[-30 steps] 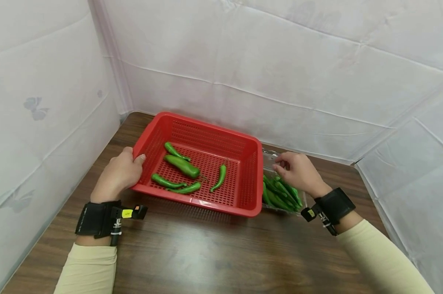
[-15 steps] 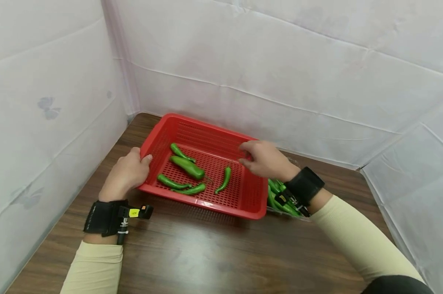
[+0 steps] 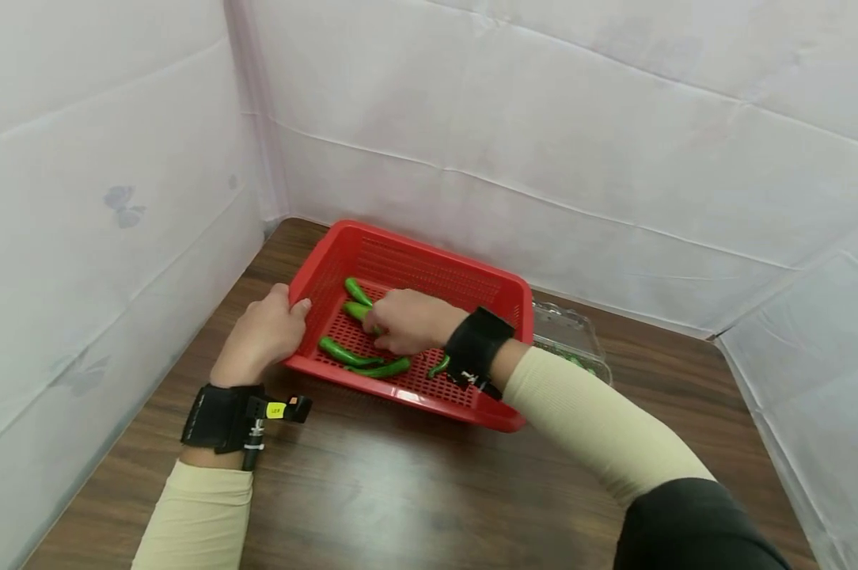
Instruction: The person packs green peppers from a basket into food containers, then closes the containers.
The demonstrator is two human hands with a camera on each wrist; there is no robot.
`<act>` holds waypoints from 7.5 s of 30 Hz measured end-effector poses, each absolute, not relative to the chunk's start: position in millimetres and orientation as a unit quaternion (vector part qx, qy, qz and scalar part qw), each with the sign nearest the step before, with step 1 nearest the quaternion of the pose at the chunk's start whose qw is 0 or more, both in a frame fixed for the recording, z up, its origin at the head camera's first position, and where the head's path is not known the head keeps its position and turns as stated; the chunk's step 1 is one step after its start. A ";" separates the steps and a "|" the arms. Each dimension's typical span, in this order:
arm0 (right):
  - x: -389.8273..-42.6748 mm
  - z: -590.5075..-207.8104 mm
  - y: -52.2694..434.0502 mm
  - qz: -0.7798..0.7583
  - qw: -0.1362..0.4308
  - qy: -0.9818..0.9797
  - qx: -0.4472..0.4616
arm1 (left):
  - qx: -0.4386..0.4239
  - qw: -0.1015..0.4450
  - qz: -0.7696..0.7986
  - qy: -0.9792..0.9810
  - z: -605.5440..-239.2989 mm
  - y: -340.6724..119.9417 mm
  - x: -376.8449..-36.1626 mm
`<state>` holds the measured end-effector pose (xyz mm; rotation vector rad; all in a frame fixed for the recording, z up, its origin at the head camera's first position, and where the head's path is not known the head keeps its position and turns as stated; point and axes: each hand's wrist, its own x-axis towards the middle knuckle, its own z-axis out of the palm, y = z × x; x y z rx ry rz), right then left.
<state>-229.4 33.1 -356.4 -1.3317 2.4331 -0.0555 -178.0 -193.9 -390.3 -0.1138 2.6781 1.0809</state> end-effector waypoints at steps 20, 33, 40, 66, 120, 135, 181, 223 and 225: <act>-233.1 -415.7 7.1 -0.020 0.190 0.849 -0.492 | -0.043 0.130 0.374 0.917 -388.0 -178.6 -173.5; -233.9 -419.7 6.7 -0.036 0.190 0.855 -0.482 | -0.044 0.129 0.374 0.917 -391.2 -179.7 -173.1; -232.7 -420.0 7.5 -0.050 0.183 0.856 -0.482 | -0.045 0.126 0.375 0.917 -390.9 -180.0 -172.4; -230.5 -409.7 20.0 -0.071 0.227 0.849 -0.471 | -0.033 0.129 0.367 0.921 -390.6 -175.2 -172.4; -175.0 -314.7 256.7 -0.183 0.205 0.900 -0.338 | -0.014 0.136 0.358 0.924 -401.3 -206.2 -189.7; -150.2 -356.3 283.1 -0.172 0.240 0.904 -0.309 | -0.010 0.132 0.358 0.924 -402.2 -205.2 -188.9; -152.6 -367.3 270.8 -0.145 0.051 0.941 -0.300 | -0.013 0.138 0.363 0.921 -400.4 -205.7 -188.5; -256.3 -395.6 28.2 0.053 0.181 0.940 -0.284 | -0.020 0.133 0.367 0.920 -398.0 -178.4 -186.8; -256.4 -396.2 25.3 0.044 0.190 0.942 -0.273 | -0.019 0.133 0.366 0.921 -397.9 -179.8 -186.4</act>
